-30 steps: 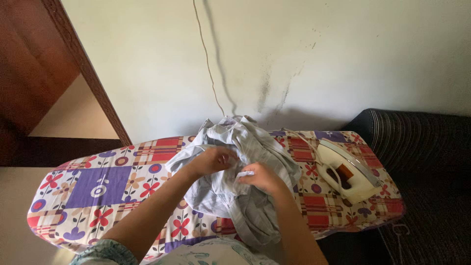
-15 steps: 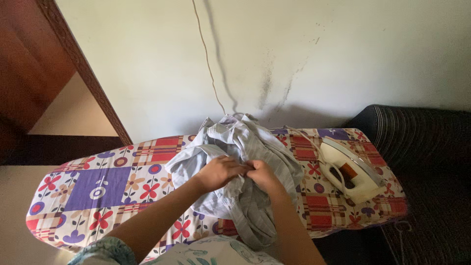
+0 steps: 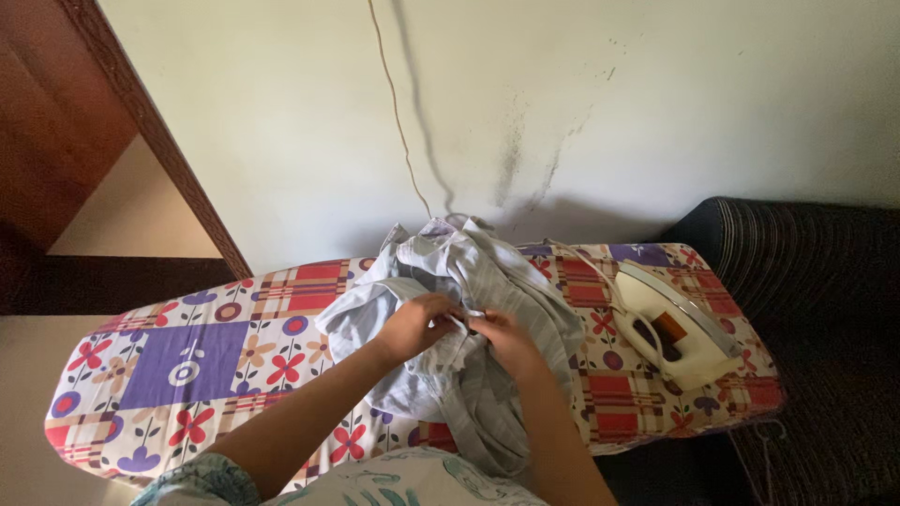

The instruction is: The person smooths a shirt on an ironing board, fastens the buttons from the collar down to the hem, and then gathers the shirt together by hand.

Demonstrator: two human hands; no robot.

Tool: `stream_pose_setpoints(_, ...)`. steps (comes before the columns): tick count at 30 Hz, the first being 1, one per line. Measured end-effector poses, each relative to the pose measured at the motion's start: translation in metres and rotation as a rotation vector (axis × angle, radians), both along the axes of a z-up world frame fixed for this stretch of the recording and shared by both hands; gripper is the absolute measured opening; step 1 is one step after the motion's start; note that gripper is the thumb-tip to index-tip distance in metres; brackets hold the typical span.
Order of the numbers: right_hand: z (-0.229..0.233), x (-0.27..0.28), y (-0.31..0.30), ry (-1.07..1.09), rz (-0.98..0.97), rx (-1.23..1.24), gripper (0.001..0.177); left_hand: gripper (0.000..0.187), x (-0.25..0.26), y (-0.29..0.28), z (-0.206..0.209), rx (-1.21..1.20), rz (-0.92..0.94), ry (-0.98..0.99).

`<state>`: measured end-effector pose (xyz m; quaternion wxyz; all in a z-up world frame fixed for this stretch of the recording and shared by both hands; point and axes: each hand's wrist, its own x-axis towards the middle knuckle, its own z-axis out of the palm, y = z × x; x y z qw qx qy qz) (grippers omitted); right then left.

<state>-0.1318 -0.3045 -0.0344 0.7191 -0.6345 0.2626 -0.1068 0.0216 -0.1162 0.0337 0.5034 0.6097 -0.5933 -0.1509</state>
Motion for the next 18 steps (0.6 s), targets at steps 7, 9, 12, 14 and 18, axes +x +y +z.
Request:
stream_pose_setpoints(7, 0.001, -0.002, 0.011, -0.054, -0.075, 0.096, 0.023, 0.031, -0.007, 0.005, 0.001, -0.047, 0.066, 0.026)
stream_pose_setpoints(9, 0.007, -0.004, 0.017, -0.113, -0.044, 0.131, 0.023, 0.029, -0.007, 0.006, -0.005, -0.071, 0.057, 0.063)
stream_pose_setpoints(12, 0.013, -0.007, 0.029, -0.055, -0.075, 0.055, 0.023, 0.024, -0.004, 0.002, -0.016, -0.078, 0.059, 0.144)
stream_pose_setpoints(14, 0.003, -0.006, 0.033, -0.038, -0.132, 0.01, 0.018, 0.021, -0.003, 0.001, -0.022, -0.056, 0.074, 0.189)
stream_pose_setpoints(18, -0.041, 0.001, 0.03, -0.011, -0.154, -0.001, 0.017, 0.022, -0.003, 0.009, -0.025, 0.026, 0.091, 0.09)
